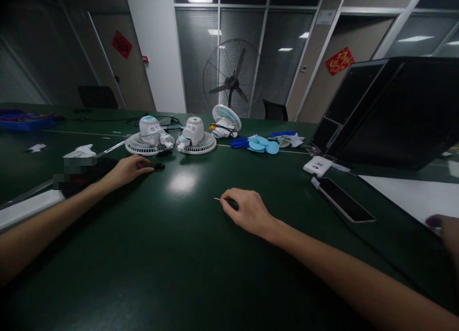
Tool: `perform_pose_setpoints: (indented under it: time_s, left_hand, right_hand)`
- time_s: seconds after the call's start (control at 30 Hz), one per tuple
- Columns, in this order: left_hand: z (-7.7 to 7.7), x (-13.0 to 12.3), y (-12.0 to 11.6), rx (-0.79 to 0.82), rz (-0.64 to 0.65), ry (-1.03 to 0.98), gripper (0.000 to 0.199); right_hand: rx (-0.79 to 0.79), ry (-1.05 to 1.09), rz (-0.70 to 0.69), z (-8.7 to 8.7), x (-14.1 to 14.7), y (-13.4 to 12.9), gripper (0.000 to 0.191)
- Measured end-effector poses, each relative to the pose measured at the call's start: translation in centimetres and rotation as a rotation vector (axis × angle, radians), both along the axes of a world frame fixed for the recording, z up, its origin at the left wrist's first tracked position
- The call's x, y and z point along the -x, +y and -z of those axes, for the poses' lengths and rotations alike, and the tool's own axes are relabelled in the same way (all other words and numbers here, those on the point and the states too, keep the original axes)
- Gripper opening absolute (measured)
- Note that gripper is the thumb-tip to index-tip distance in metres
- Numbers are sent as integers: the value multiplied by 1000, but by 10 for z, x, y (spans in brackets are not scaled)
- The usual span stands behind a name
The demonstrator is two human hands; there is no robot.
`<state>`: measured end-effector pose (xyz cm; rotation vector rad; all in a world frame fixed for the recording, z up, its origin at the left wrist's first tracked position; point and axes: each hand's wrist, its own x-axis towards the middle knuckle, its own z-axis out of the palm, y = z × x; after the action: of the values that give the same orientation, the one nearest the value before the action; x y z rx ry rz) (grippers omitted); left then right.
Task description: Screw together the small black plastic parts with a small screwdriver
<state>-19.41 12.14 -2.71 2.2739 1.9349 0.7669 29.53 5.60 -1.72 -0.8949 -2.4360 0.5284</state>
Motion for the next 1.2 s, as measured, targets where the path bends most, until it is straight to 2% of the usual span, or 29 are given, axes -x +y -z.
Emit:
perform_pose_setpoints:
  time_s: [0.2, 0.43, 0.67, 1.2]
  left_hand:
    - [-11, 4, -3, 40, -40, -6, 47]
    - [-8, -12, -10, -59, -105, -106, 52]
    - [-5, -33, -15, -69, -47, -139, 44]
    - [-14, -42, -23, -80, 7, -68, 41]
  right_hand:
    - [-6, 2, 1, -1, 1, 0, 18]
    - [-6, -1, 0, -1, 2, -1, 18]
    - [-17, -8, 2, -1, 3, 0, 17]
    - [-22, -16, -10, -3, 4, -2, 18]
